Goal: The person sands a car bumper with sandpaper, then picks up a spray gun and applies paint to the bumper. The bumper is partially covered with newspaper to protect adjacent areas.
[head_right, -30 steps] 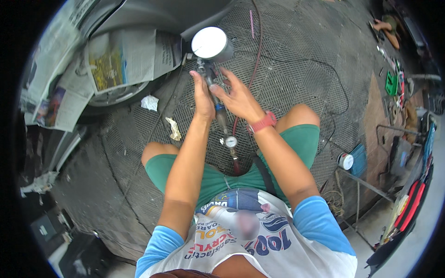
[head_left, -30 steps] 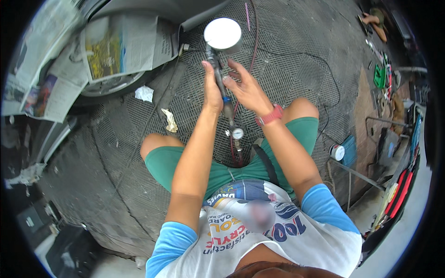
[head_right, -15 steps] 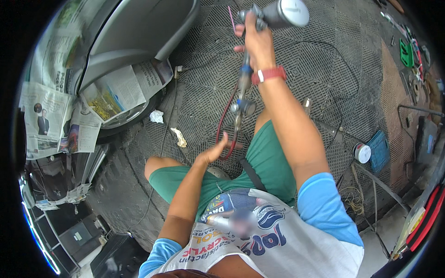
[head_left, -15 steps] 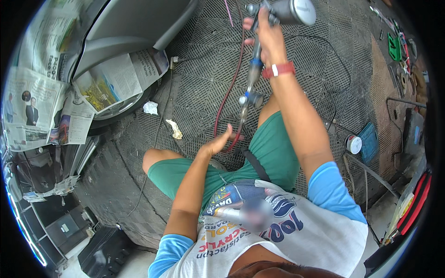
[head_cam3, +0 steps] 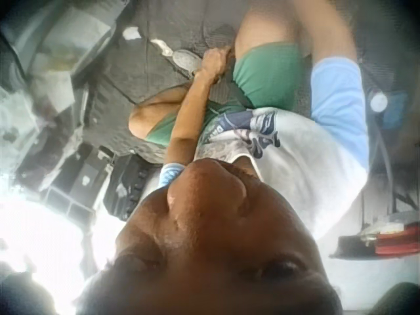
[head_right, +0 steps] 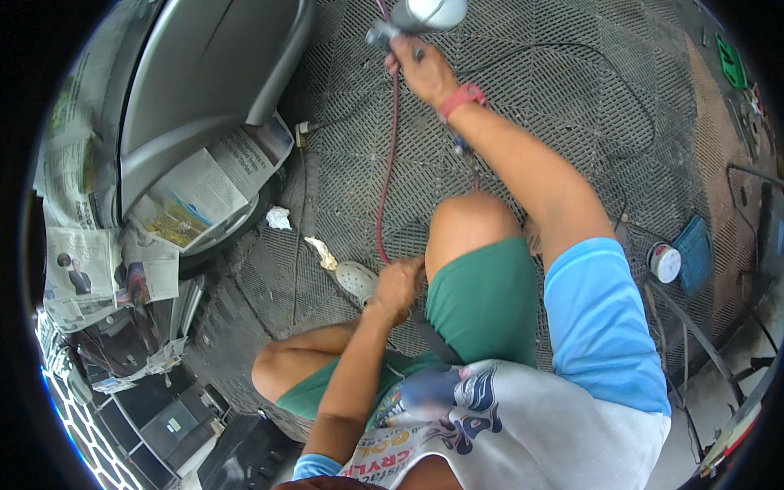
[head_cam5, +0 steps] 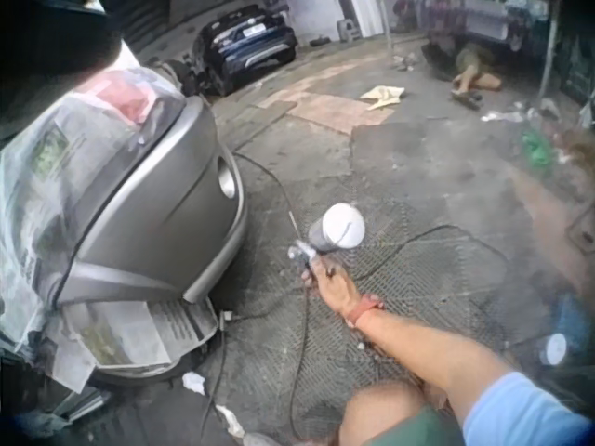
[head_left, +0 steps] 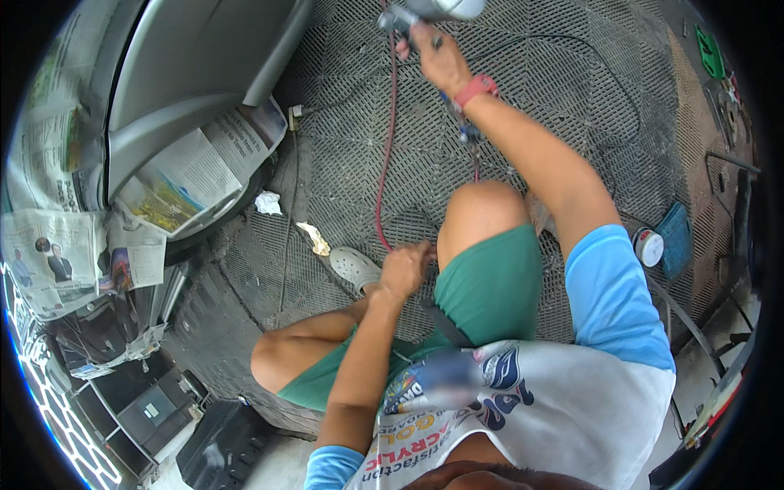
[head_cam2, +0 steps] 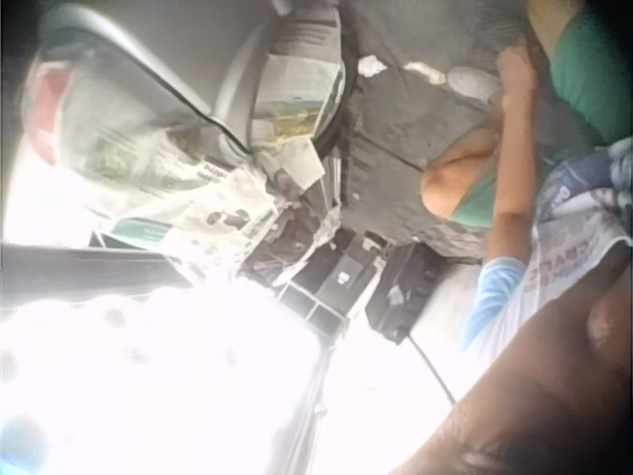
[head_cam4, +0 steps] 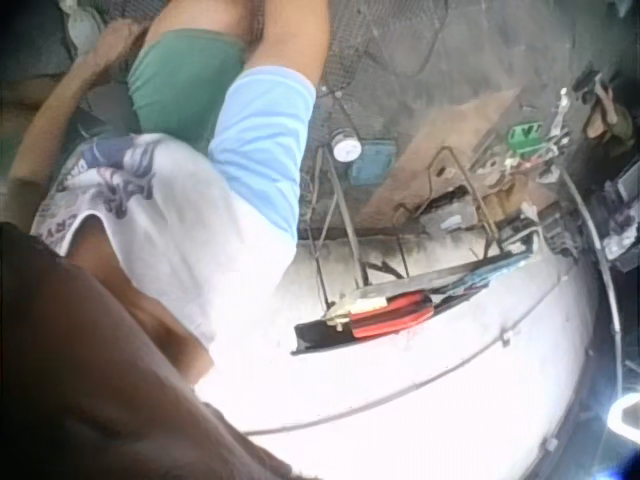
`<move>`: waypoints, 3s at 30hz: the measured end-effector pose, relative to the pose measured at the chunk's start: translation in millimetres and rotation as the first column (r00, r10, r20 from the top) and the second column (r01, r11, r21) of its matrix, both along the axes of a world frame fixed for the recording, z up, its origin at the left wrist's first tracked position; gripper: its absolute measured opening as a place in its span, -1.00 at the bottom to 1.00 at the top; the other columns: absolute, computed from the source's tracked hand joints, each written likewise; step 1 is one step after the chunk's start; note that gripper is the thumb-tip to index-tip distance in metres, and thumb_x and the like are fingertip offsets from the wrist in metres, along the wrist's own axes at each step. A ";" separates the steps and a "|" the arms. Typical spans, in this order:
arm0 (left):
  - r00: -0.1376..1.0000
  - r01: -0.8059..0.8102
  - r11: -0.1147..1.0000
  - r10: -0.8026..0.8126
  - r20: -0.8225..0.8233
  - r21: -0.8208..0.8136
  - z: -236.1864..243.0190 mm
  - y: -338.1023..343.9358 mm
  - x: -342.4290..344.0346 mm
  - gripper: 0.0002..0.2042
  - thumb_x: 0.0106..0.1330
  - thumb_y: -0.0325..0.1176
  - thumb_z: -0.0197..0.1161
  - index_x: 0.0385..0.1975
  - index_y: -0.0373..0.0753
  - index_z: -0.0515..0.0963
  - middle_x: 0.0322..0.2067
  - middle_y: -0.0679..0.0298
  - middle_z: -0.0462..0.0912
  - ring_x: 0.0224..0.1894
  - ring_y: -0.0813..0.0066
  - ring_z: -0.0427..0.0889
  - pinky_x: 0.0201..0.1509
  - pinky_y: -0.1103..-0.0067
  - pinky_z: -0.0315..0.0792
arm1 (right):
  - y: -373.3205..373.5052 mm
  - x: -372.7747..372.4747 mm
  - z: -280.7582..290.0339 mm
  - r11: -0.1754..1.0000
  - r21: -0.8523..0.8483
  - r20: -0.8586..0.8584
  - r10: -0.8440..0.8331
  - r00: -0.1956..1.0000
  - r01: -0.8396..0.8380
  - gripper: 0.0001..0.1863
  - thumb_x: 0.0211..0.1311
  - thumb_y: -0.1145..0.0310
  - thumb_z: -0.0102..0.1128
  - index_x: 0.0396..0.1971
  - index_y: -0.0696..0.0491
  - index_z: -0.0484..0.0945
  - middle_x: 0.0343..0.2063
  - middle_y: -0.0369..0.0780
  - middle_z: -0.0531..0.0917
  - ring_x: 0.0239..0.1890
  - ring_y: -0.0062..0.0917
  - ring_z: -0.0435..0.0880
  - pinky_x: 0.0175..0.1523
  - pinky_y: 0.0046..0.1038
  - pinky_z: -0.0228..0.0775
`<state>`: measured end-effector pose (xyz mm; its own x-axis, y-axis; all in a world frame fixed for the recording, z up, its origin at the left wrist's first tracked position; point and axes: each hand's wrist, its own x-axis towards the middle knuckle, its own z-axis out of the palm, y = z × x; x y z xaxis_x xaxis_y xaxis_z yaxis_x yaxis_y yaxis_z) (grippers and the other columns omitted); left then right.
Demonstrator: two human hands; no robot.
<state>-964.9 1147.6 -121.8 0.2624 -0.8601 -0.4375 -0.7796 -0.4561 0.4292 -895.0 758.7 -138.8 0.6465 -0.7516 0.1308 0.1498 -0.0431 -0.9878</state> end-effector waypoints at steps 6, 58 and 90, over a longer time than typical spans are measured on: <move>0.997 0.052 0.977 -0.040 -0.060 0.206 -45.2 55.8 -17.7 -0.85 0.19 -0.41 0.23 -0.37 -0.35 0.67 -0.35 -0.08 0.75 -0.24 -0.10 0.76 -0.11 0.17 0.66 | 90.5 31.3 -40.7 0.941 0.152 0.038 0.299 0.954 -0.301 -0.40 0.60 -0.12 0.01 -0.07 0.18 0.72 -0.43 -0.28 0.73 -0.36 -0.60 0.69 -0.09 -0.46 0.57; 0.918 0.386 0.876 -0.336 -0.210 0.289 256.6 -102.7 138.9 -0.76 0.44 -0.23 0.26 -0.11 -0.27 0.65 -0.24 -0.06 0.72 -0.11 -0.14 0.69 0.03 0.10 0.50 | -40.4 33.7 284.0 0.947 -0.104 0.087 0.313 0.946 -0.304 -0.16 0.50 -0.38 -0.06 0.01 0.25 0.65 -0.37 -0.11 0.77 -0.36 -0.54 0.80 -0.64 -0.60 0.42; 0.812 -0.256 0.965 0.244 -0.530 0.053 435.2 -330.1 197.1 -0.72 0.49 -0.13 0.24 0.00 -0.17 0.61 -0.09 0.02 0.73 0.00 -0.04 0.71 0.04 0.12 0.55 | -348.3 361.7 583.4 0.940 0.030 -0.531 0.304 0.791 -0.341 -0.31 0.57 -0.24 -0.05 -0.11 0.21 0.62 -0.45 -0.20 0.74 -0.45 -0.60 0.71 -0.59 -0.53 0.37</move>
<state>-767.7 817.5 313.4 0.2037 -0.8068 -0.5545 -0.2914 -0.5907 0.7524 -533.3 410.4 444.6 0.8342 -0.4891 -0.2548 -0.3685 -0.1506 -0.9173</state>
